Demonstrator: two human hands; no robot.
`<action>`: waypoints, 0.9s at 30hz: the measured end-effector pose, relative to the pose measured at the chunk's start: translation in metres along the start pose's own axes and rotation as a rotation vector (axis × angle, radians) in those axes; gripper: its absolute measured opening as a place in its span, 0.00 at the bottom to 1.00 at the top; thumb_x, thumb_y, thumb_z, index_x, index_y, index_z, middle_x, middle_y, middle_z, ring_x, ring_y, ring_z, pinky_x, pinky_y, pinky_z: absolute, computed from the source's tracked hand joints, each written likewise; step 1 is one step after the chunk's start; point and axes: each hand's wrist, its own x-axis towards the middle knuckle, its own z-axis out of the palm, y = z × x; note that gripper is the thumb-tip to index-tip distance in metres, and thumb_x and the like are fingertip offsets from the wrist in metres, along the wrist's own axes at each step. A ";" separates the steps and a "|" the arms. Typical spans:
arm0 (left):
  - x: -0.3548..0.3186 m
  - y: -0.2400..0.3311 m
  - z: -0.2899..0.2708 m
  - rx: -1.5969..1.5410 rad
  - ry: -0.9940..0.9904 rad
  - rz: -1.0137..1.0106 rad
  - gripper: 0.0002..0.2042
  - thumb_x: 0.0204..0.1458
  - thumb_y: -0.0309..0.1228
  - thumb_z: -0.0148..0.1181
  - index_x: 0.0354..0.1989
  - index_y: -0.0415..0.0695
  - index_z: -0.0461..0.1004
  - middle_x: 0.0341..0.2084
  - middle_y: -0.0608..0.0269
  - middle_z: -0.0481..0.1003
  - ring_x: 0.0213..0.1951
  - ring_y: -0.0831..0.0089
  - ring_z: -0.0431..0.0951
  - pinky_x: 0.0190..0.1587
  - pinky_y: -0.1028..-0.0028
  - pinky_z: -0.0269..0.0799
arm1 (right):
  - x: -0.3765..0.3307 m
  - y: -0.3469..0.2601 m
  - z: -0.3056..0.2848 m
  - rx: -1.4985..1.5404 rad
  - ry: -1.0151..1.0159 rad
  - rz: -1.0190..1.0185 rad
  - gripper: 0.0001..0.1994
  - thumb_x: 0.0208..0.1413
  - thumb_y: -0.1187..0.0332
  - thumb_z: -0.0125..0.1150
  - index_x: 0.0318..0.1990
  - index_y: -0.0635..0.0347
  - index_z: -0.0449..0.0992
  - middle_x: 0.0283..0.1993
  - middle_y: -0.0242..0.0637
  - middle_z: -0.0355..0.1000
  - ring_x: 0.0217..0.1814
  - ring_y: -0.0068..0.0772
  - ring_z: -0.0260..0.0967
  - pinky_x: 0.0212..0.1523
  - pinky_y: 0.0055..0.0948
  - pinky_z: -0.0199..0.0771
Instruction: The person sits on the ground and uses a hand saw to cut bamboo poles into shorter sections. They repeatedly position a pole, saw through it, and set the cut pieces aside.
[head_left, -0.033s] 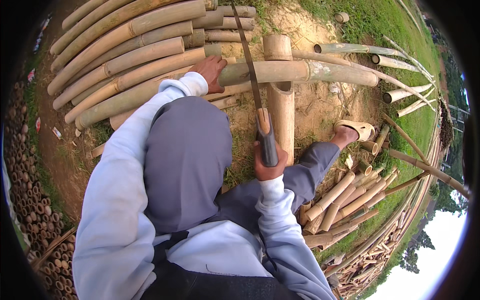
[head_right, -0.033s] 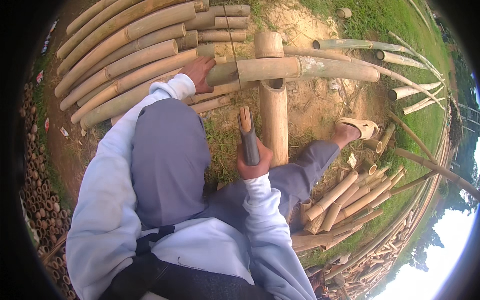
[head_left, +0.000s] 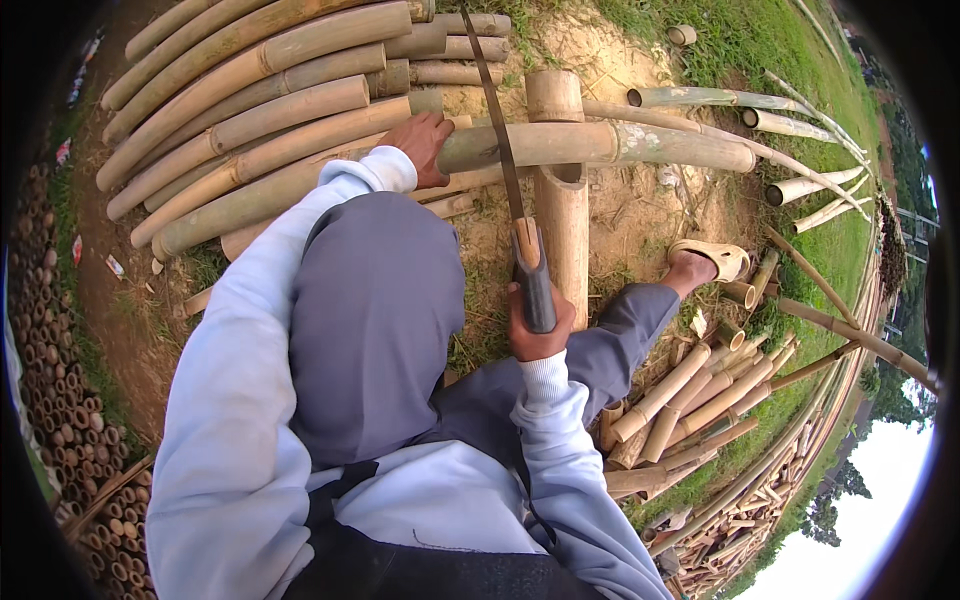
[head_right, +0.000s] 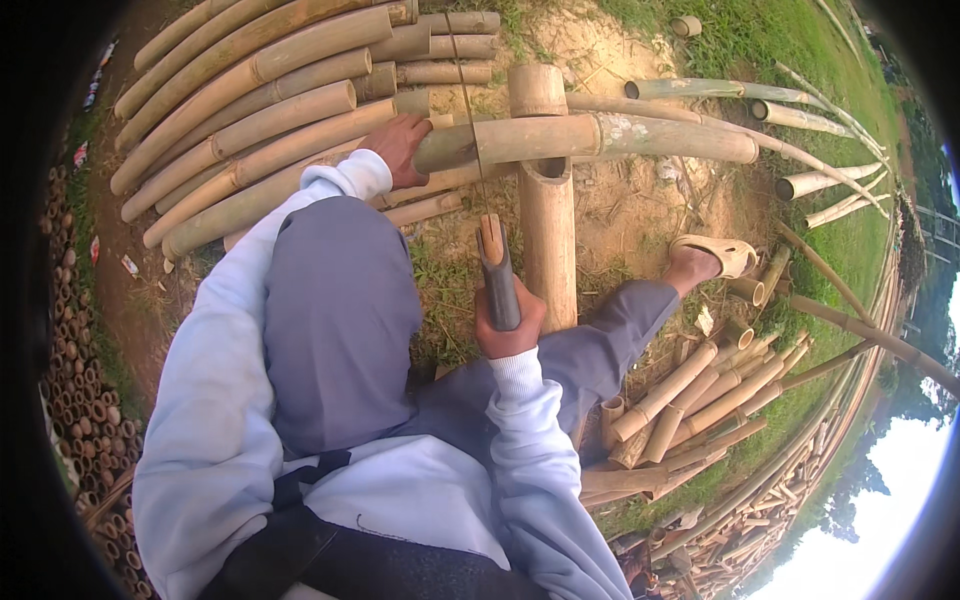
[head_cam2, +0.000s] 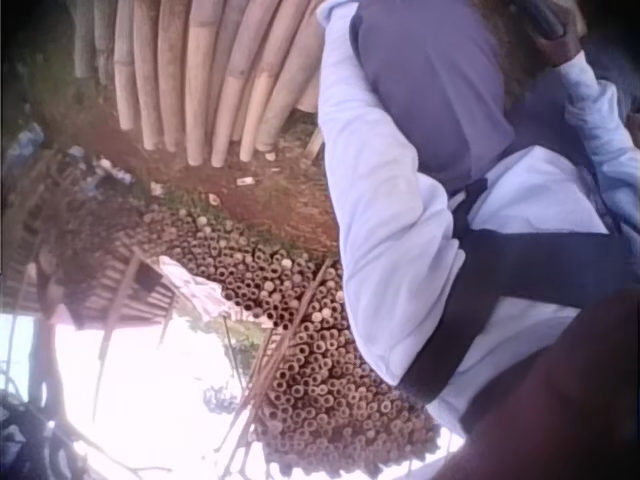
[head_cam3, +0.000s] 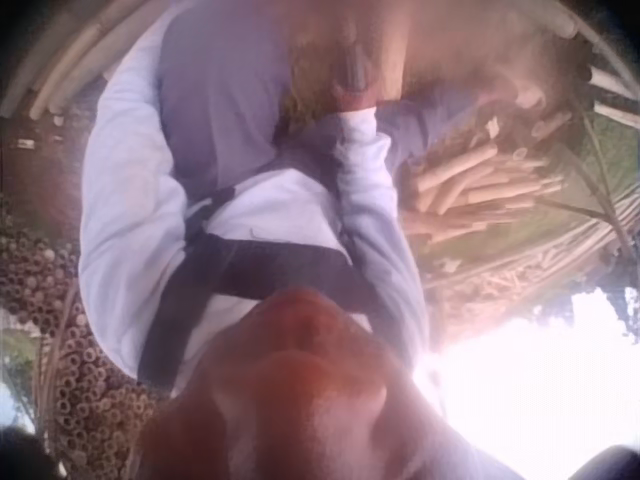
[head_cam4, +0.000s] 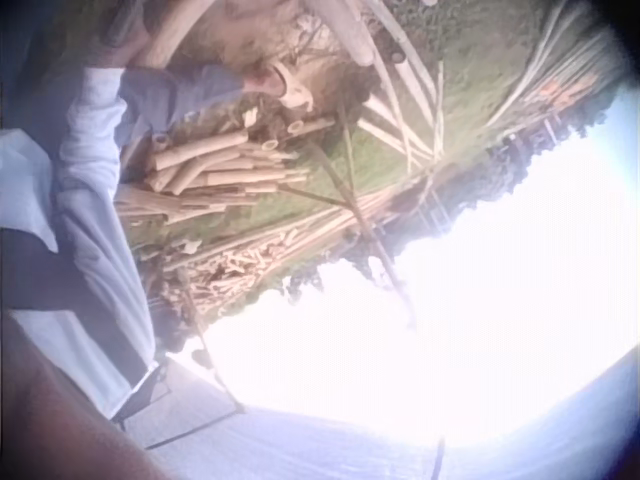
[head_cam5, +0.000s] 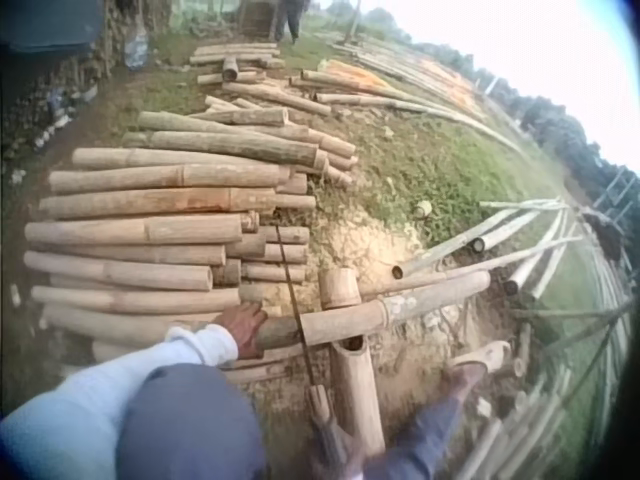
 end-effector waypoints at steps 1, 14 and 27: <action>0.000 0.002 0.002 0.017 0.016 0.003 0.35 0.36 0.39 0.75 0.53 0.38 0.68 0.48 0.51 0.70 0.54 0.52 0.71 0.58 0.59 0.71 | -0.002 0.000 0.000 0.035 0.026 0.043 0.08 0.55 0.75 0.66 0.42 0.67 0.79 0.24 0.35 0.72 0.28 0.20 0.70 0.32 0.25 0.70; 0.005 -0.005 0.012 0.136 0.144 0.017 0.32 0.33 0.33 0.73 0.50 0.39 0.69 0.45 0.51 0.71 0.51 0.52 0.72 0.56 0.60 0.71 | 0.024 -0.041 -0.007 0.022 0.000 -0.001 0.10 0.56 0.70 0.69 0.41 0.65 0.79 0.27 0.38 0.74 0.29 0.26 0.70 0.35 0.28 0.72; -0.001 0.001 0.002 0.041 0.078 0.039 0.30 0.34 0.32 0.74 0.49 0.38 0.70 0.45 0.50 0.71 0.51 0.53 0.72 0.56 0.61 0.71 | -0.003 0.024 -0.004 -0.044 -0.007 0.003 0.09 0.57 0.72 0.68 0.43 0.64 0.78 0.27 0.34 0.74 0.28 0.22 0.69 0.33 0.26 0.71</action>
